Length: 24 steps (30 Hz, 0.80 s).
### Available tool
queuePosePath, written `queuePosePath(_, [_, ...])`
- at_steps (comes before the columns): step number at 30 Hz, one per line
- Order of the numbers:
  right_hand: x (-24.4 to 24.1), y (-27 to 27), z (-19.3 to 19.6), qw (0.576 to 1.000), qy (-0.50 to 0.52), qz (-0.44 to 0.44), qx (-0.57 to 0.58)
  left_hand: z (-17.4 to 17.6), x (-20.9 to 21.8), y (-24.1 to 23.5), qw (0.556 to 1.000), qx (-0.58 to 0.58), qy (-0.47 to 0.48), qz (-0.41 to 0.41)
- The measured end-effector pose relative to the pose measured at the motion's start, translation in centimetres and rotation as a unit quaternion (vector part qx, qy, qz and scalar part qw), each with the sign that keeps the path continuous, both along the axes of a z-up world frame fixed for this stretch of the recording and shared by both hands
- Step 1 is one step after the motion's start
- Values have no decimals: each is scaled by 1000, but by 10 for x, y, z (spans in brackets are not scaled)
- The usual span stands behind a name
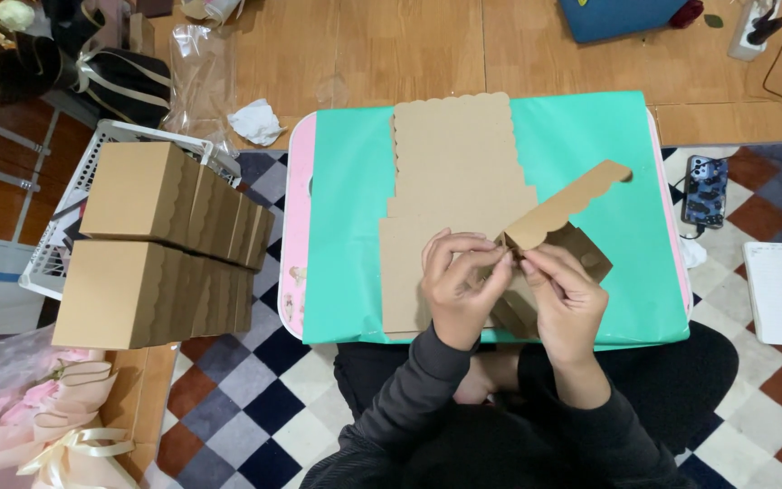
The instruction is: The person assembles flat cardboard pieces into small boxes by folding the sides and securing them with tape. They work on a green mat, repeatedly folding flaps and taping edges to form the box structure.
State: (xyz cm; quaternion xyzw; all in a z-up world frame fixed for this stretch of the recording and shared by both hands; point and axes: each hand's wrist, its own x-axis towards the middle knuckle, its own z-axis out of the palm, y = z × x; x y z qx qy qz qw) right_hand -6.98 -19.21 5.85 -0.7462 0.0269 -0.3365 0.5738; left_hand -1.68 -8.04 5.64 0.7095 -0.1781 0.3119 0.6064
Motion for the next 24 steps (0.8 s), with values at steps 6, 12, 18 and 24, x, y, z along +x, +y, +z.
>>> queuePosePath(6, [19,-8,-26,971,4,99,217,7,3,15,996,-10,64,-67])
queuePosePath(12, [23,-5,-29,959,16,113,260,20,-3,19,998,31,48,-27])
queuePosePath(18, [28,-18,-52,958,29,135,252,17,-2,24,996,46,66,-32])
queuePosePath(24, [28,-23,-45,977,24,103,188,14,-6,18,998,38,52,-20])
